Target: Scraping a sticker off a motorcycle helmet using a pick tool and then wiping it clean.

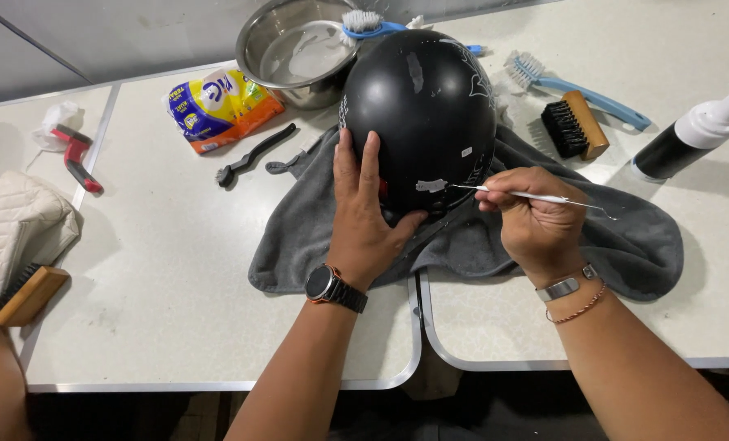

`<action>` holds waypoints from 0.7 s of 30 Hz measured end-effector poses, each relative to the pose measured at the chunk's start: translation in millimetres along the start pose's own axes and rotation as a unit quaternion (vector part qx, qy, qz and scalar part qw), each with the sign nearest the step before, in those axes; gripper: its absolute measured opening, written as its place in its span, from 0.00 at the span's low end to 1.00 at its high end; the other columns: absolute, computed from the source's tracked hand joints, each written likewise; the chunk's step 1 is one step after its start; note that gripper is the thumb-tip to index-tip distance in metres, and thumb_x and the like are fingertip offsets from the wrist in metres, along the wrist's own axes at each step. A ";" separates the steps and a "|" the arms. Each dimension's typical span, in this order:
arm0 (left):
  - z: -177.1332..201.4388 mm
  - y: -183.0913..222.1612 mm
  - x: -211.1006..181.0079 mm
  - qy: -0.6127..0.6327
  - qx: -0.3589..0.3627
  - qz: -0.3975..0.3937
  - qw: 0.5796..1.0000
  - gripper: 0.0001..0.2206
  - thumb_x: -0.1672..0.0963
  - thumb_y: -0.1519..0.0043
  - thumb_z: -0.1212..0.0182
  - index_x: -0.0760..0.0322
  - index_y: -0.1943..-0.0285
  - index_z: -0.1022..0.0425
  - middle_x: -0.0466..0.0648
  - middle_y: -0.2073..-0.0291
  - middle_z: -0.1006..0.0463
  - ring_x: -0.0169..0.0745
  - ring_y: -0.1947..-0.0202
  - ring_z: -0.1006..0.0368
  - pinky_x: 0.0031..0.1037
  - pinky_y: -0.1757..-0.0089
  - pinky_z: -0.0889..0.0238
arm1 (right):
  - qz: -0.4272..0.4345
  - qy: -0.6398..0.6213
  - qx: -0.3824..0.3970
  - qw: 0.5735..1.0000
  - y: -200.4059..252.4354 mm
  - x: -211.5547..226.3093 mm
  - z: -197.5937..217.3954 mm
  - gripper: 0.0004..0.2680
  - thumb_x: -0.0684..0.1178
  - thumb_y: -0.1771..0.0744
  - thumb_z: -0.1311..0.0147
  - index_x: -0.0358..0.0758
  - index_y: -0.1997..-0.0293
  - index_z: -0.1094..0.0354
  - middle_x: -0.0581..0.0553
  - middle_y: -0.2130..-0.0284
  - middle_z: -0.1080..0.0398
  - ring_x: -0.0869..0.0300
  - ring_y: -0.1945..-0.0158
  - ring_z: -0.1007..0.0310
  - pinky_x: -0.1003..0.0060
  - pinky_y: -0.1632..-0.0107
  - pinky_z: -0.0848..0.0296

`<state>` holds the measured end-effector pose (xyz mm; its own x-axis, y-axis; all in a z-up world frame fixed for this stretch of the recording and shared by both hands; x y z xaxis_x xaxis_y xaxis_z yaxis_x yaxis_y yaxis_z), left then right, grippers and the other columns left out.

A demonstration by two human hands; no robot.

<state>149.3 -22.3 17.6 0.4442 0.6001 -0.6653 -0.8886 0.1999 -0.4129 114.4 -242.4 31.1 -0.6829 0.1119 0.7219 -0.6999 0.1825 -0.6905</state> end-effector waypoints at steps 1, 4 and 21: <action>0.6 -0.3 -0.9 0.001 -0.002 -0.003 1.000 0.56 0.55 0.49 0.19 0.45 0.16 0.64 0.61 0.19 0.69 0.74 0.21 0.70 0.54 0.30 0.55 | 0.001 0.001 0.001 1.000 -0.5 0.6 0.2 0.04 0.30 0.31 0.44 0.20 0.67 0.30 0.27 0.73 0.27 0.51 0.71 0.21 0.62 0.71 0.19; 2.1 1.2 -1.7 0.007 -0.003 -0.003 1.000 0.56 0.55 0.49 0.19 0.45 0.16 0.63 0.61 0.19 0.69 0.74 0.21 0.69 0.54 0.30 0.54 | 0.002 -0.002 0.003 1.000 0.7 -4.5 4.0 0.04 0.30 0.31 0.44 0.20 0.66 0.31 0.27 0.72 0.27 0.51 0.71 0.21 0.62 0.71 0.19; 1.9 2.8 0.5 0.014 0.001 -0.002 1.000 0.55 0.57 0.48 0.21 0.45 0.16 0.63 0.60 0.19 0.69 0.74 0.21 0.70 0.52 0.30 0.51 | -0.011 -0.008 0.017 1.000 2.5 -7.9 1.9 0.04 0.31 0.31 0.43 0.20 0.65 0.31 0.25 0.72 0.27 0.51 0.71 0.22 0.62 0.70 0.19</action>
<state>146.9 -20.0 17.3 0.4512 0.5770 -0.6808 -0.8868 0.2045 -0.4144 117.7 -244.7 23.6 -0.6697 0.0928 0.7368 -0.7220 0.1509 -0.6752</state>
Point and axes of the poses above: each hand's wrist, its own y-axis away from the middle knuckle, its own z-axis out of the back of the hand, x = y × z, the point moved 7 cm from there along -y, towards the middle knuckle
